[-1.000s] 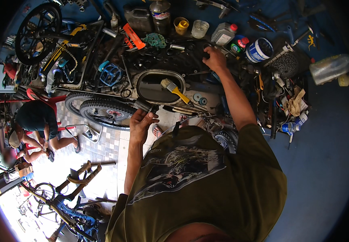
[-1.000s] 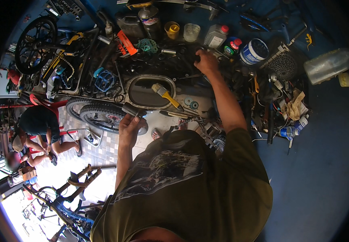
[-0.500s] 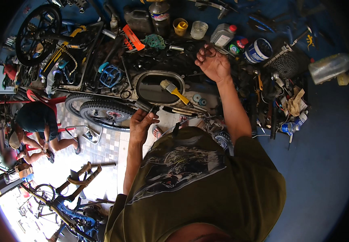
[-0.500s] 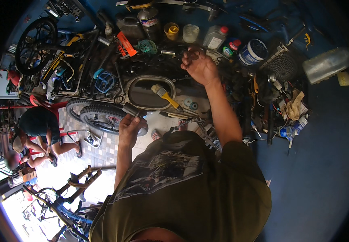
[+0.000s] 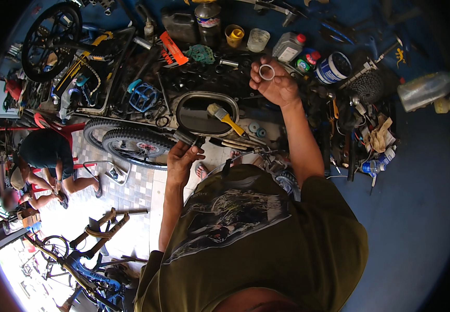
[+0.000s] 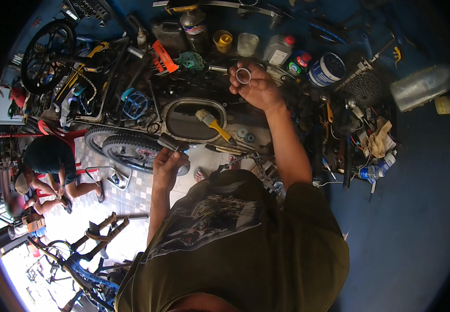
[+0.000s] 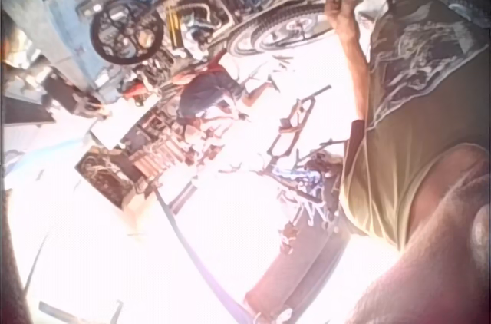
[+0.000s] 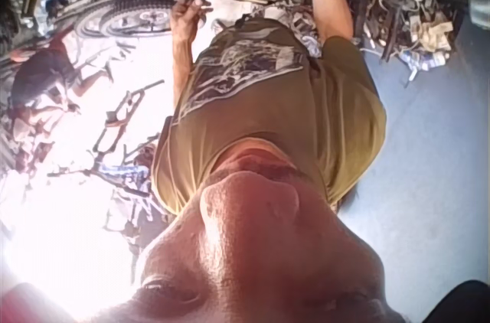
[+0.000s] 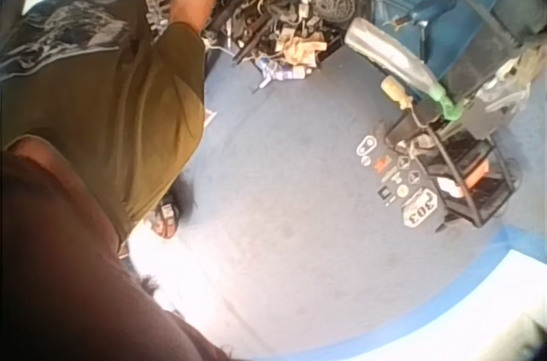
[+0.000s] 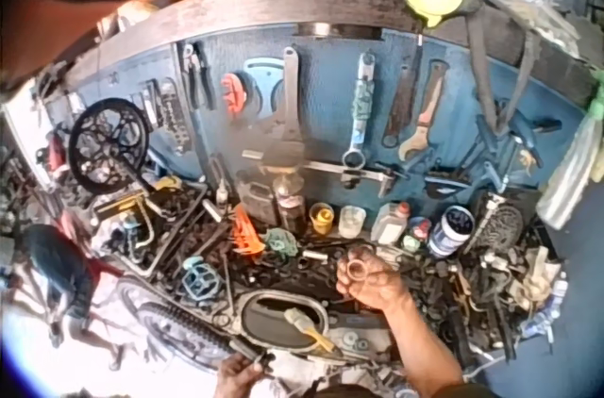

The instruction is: The person assembles a bicycle by inserting a headset cup into the frame and tightening a bolt with a torque wrench.

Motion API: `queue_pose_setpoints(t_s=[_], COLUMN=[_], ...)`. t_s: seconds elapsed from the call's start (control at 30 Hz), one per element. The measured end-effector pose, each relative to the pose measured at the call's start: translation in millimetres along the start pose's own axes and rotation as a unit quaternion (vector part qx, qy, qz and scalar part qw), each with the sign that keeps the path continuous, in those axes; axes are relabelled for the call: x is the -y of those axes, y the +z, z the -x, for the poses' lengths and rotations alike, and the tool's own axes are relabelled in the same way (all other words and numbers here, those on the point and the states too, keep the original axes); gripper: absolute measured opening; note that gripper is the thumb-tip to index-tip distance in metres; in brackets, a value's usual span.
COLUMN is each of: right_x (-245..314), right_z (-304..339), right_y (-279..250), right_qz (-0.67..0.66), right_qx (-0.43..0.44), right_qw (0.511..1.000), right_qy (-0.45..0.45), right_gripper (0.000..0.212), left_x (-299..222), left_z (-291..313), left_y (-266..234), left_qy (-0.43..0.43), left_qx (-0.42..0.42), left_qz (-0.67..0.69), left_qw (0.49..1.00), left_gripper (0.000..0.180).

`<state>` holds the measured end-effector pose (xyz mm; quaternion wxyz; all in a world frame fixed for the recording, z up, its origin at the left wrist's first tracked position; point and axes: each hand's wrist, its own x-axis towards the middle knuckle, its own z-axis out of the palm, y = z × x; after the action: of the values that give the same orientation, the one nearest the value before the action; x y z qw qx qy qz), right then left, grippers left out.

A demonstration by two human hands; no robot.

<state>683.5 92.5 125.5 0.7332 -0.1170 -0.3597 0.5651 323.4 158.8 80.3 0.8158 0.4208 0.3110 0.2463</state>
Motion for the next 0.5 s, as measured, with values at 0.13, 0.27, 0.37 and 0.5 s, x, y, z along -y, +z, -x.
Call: queue_pose_setpoints(t_s=[0.13, 0.27, 0.37, 0.5], right_x=[22, 26, 12, -7], right_z=[0, -13, -17, 4], right_y=[-26, -42, -49, -102], right_qz=[0.189, 0.43, 0.536, 0.721], right_qx=[-0.194, -0.401, -0.385, -0.276], right_qw=[0.962, 0.804, 0.745, 0.629], right_qy=[0.024, 0.086, 0.099, 0.093], right_gripper=[0.042, 0.039, 0.038, 0.041], left_x=[0, 0, 1, -1], left_z=[1, 5, 12, 19], left_y=[-1, -6, -15, -19], left_qy=[0.005, 0.012, 0.019, 0.031], left_qx=[-0.006, -0.014, -0.021, -0.013], left_qz=[-0.002, 0.003, 0.008, 0.02], left_qw=[1.0, 1.0, 1.0, 0.999], left_gripper=[0.047, 0.046, 0.045, 0.043])
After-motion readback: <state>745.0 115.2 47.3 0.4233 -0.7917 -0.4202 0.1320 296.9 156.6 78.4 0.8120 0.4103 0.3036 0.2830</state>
